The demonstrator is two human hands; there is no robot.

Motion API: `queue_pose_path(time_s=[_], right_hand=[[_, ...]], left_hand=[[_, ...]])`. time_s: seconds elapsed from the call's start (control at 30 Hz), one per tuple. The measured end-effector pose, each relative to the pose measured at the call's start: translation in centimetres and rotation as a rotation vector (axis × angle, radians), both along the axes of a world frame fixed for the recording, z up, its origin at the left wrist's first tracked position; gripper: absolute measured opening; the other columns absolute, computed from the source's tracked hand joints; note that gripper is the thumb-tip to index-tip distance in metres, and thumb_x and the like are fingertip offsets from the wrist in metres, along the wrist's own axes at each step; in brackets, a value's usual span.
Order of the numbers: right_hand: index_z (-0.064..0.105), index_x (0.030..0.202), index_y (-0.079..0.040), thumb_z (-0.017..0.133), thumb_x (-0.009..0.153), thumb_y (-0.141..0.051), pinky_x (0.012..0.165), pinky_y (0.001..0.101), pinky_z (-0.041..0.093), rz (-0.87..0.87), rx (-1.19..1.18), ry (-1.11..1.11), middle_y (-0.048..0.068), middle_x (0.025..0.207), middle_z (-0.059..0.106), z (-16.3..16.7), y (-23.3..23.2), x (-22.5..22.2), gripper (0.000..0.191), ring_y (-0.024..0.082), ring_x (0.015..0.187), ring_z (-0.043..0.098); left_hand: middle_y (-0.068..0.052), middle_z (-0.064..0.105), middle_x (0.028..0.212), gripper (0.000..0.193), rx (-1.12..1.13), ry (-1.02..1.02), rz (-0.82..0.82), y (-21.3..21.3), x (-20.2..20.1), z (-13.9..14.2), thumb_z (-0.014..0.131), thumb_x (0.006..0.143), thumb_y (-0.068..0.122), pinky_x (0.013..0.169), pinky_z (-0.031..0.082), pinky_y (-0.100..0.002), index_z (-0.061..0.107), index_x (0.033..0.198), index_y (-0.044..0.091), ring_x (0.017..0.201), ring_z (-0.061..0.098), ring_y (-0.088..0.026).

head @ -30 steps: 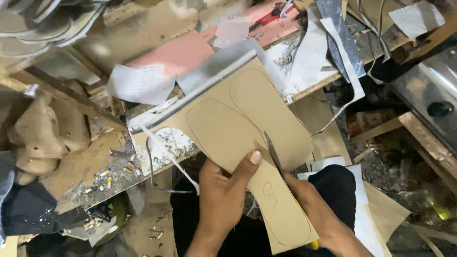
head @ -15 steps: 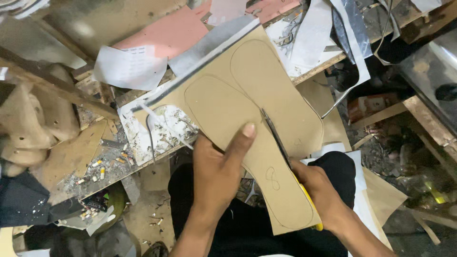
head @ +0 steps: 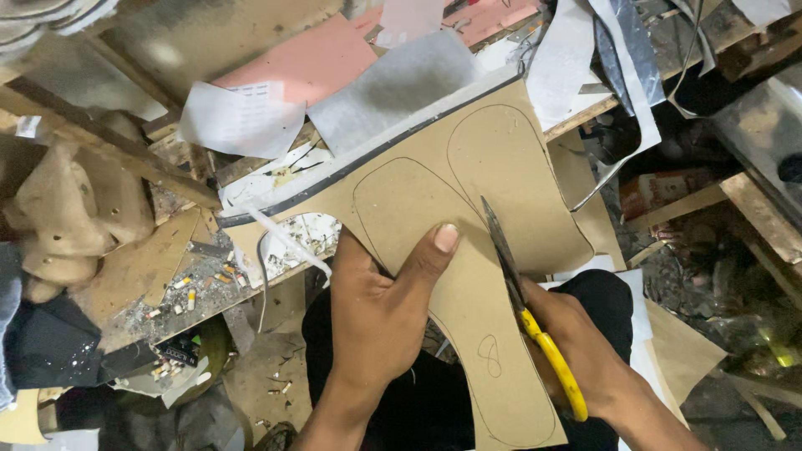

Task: The person cuts shoe insole patterns from cardboard sheets using scissors, following drawn outlines. They cut out one insole shape, then hold up a larger cardboard sheet and continue cutting along the traced outlines to separate additional insole shapes, trimming the edges.

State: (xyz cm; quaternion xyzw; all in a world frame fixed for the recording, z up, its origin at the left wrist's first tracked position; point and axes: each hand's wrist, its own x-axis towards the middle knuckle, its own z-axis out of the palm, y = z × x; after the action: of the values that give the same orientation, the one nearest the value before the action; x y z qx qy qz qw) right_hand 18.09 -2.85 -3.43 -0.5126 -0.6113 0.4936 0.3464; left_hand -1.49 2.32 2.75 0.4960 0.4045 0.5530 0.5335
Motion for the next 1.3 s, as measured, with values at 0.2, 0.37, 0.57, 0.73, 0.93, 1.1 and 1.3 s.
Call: queue_pose_path(time_s=[0.2,0.37,0.57,0.73,0.93,1.1,1.3], right_hand=[[0.061,0.099,-0.001,0.065,0.081,-0.001,0.055,0.0342,0.052,-0.033,0.079,-0.174,0.011,0.068,0.067,-0.2,-0.1,0.4,0.019,0.023,0.056,0.061],[0.06,0.095,-0.001,0.067,0.081,-0.005,0.052,0.0347,0.05,-0.017,0.014,-0.194,0.011,0.065,0.064,0.2,0.1,0.6,0.017,0.023,0.052,0.06],[0.063,0.096,-0.002,0.069,0.081,-0.005,0.053,0.0344,0.053,0.003,-0.006,-0.207,0.011,0.066,0.069,0.3,-0.1,0.9,0.017,0.023,0.053,0.065],[0.066,0.099,-0.004,0.072,0.078,-0.006,0.052,0.0352,0.054,-0.047,-0.113,-0.245,0.011,0.066,0.073,0.0,-0.2,0.9,0.021,0.023,0.053,0.068],[0.066,0.095,-0.003,0.072,0.079,-0.004,0.05,0.0352,0.052,-0.04,-0.087,-0.212,0.01,0.065,0.072,-1.1,-0.6,1.4,0.017,0.022,0.053,0.066],[0.062,0.087,-0.002,0.071,0.08,-0.002,0.049,0.0344,0.048,-0.074,0.041,-0.191,0.011,0.061,0.064,-1.7,-1.1,1.0,0.012,0.022,0.051,0.06],[0.063,0.09,-0.003,0.072,0.081,-0.004,0.053,0.033,0.051,-0.04,0.048,-0.186,0.011,0.062,0.062,-0.1,-0.5,0.7,0.012,0.023,0.052,0.057]], left_hand=[[-0.013,0.073,0.114,0.041,-0.053,0.073,-0.059,0.0,-0.3,0.0,0.071,0.096,0.016,0.086,0.06,-0.029,0.057,0.129,-0.004,0.101,0.07,-0.015],[-0.011,0.072,0.117,0.041,-0.026,0.017,-0.131,0.1,-0.3,-0.3,0.07,0.098,0.016,0.093,0.058,-0.029,0.055,0.131,-0.004,0.106,0.069,-0.015],[-0.011,0.071,0.117,0.042,-0.05,-0.004,-0.187,0.5,-0.8,-0.1,0.071,0.097,0.016,0.092,0.058,-0.03,0.055,0.131,-0.003,0.106,0.069,-0.015],[-0.011,0.071,0.116,0.042,-0.028,0.053,-0.22,0.7,-1.1,0.1,0.07,0.097,0.017,0.09,0.059,-0.031,0.055,0.132,-0.003,0.105,0.07,-0.015],[-0.011,0.07,0.119,0.045,-0.036,0.036,-0.268,1.0,-1.2,0.1,0.07,0.097,0.017,0.092,0.059,-0.031,0.054,0.134,-0.003,0.107,0.068,-0.015],[-0.01,0.069,0.119,0.045,-0.032,0.025,-0.248,1.0,-1.1,0.4,0.067,0.099,0.022,0.092,0.057,-0.031,0.054,0.134,-0.003,0.107,0.067,-0.014],[-0.01,0.077,0.105,0.04,-0.078,0.135,-0.098,0.6,-0.1,0.4,0.064,0.1,0.031,0.083,0.058,-0.028,0.067,0.118,-0.005,0.094,0.071,-0.012]])
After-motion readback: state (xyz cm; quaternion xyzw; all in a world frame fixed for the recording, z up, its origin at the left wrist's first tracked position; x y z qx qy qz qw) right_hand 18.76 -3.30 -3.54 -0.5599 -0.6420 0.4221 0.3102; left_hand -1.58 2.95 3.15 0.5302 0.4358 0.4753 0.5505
